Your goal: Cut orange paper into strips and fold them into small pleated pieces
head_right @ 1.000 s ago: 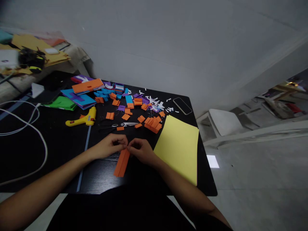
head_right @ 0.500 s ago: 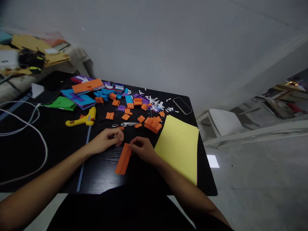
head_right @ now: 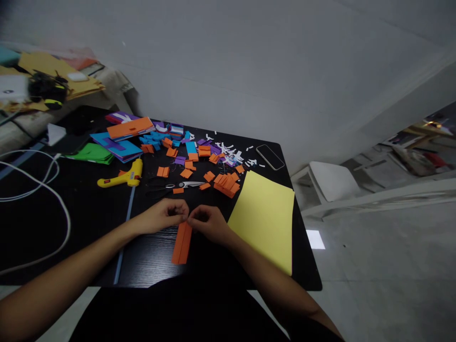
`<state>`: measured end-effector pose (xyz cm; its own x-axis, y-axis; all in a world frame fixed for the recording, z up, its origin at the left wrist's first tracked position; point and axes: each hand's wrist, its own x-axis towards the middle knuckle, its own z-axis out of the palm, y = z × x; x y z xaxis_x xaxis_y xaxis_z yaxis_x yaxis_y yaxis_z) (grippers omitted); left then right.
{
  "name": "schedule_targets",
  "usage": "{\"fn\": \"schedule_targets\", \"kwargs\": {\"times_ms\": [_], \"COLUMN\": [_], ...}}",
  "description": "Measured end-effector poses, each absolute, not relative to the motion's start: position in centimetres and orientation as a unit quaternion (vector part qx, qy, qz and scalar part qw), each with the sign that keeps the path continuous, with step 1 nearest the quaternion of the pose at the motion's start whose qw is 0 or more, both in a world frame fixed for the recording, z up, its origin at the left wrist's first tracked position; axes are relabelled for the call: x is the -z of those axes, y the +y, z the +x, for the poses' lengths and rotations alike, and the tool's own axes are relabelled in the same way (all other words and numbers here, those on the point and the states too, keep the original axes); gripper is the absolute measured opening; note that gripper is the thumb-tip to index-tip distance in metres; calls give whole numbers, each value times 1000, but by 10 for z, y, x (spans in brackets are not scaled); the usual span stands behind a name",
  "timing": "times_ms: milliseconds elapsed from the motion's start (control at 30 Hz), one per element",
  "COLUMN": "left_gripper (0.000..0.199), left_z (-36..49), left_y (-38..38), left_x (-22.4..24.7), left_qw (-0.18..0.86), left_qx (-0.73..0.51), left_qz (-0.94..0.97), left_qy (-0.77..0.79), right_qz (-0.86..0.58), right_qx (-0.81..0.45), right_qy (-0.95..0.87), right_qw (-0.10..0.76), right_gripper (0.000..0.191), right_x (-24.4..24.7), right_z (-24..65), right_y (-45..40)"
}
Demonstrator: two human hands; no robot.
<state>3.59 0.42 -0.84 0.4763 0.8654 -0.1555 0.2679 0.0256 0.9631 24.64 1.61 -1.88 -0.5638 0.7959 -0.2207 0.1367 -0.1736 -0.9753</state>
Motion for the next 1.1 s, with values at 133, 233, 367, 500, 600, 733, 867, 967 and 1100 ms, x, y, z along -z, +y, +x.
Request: {"fn": "schedule_targets", "kwargs": {"times_ms": [133,233,367,500,600,733,867,967,1100], "left_gripper": [9,9,7,7,8,8,6,4,5], "left_z": [35,34,32,34,36,35,28,24,26], "left_y": [4,6,7,6,4,5,8,10,11], "left_x": [7,6,5,6,7,7,2,-2,-2], "left_qw": [562,565,579,579,574,572,583,590,580], "left_qx": [-261,-260,-261,-256,-248,-247,-259,-271,-283], "left_qz": [652,648,634,637,644,650,636,622,622], "left_qy": [437,440,441,439,440,435,434,438,443], "right_qz": [-390,-393,-397,-388,-378,-381,-396,-404,-395], "right_qx": [-661,-657,-659,-656,-656,-652,-642,-638,-655], "right_qy": [-590,-590,-584,-600,-612,-613,-604,-593,-585], "right_qw": [250,257,260,243,230,233,259,280,268], "right_gripper": [18,17,16,18,20,19,15,15,16], "right_x": [17,17,17,17,17,17,17,17,17], "right_z": [247,247,247,248,249,248,249,251,250], "right_y": [16,17,18,18,17,16,20,24,22]}}
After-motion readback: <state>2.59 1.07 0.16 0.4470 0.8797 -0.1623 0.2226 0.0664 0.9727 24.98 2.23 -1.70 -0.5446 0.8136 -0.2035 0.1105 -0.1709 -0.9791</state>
